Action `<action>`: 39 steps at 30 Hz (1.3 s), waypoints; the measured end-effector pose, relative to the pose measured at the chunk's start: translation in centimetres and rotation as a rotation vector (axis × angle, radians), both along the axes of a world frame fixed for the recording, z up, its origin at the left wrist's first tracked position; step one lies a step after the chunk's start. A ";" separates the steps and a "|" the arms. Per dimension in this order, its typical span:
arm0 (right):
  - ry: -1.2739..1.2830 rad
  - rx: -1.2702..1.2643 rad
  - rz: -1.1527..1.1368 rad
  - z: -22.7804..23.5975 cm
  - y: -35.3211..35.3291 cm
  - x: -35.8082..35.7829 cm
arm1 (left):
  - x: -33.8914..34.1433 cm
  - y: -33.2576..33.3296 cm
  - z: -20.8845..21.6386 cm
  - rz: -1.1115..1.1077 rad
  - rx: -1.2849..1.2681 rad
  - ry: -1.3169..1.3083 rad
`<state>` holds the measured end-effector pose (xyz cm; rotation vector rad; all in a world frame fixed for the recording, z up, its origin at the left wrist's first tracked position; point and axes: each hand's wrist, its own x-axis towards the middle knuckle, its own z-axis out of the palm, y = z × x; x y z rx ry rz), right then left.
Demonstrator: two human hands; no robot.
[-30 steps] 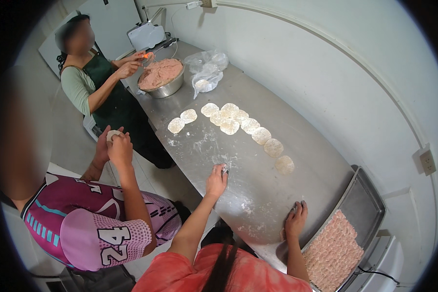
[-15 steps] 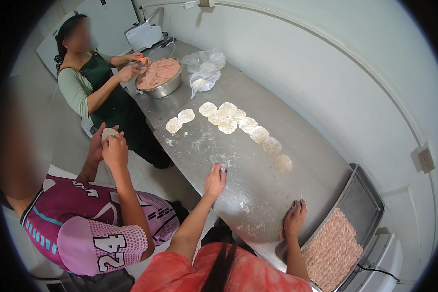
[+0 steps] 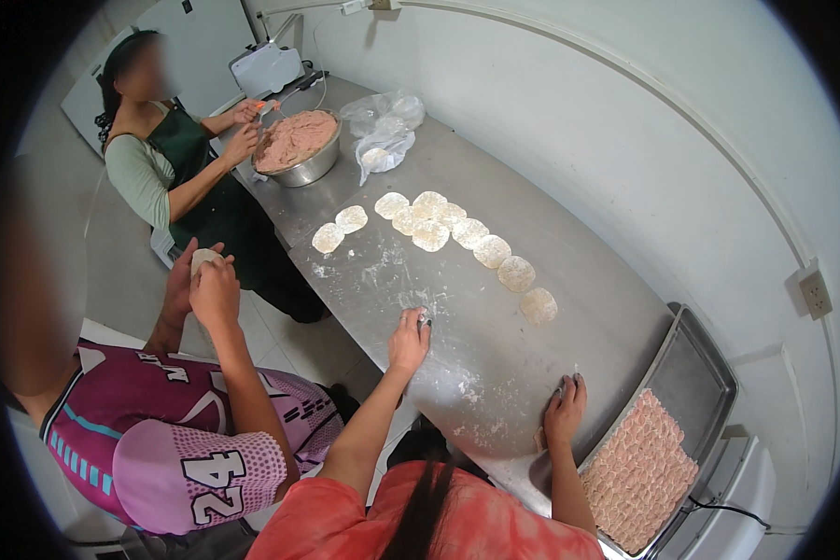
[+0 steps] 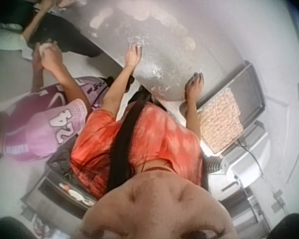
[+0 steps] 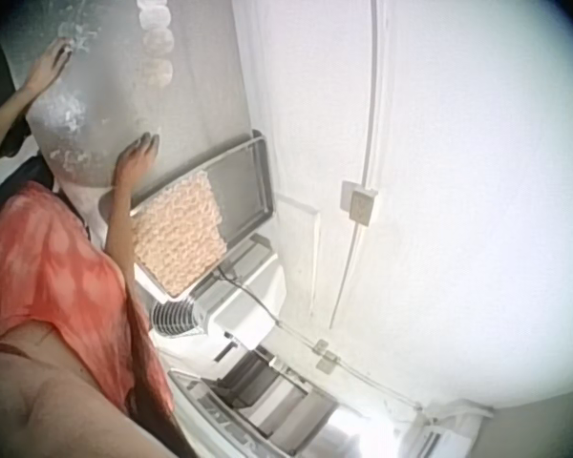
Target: The person assembles dumplings by placing a portion of pink filling onto a round dough wrapper, folding the wrapper over the filling, and pinching the edges to seal it. The finished dumplings are placed in a metal tray. Other people are also working at the table, preparing dough and filling.
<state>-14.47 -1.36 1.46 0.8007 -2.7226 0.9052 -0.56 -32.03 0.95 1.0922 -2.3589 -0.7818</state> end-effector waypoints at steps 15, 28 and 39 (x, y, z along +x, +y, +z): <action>-0.006 -0.010 -0.003 -0.4 0.1 -0.1 | 0.1 -0.2 -0.5 0.002 -0.004 0.007; 0.019 -0.021 0.005 -0.9 0.3 -0.2 | 0.1 0.0 -0.7 -0.007 -0.039 0.047; -0.003 0.007 -0.012 -0.6 0.2 -0.3 | -3.7 -1.6 1.9 -0.122 0.048 0.196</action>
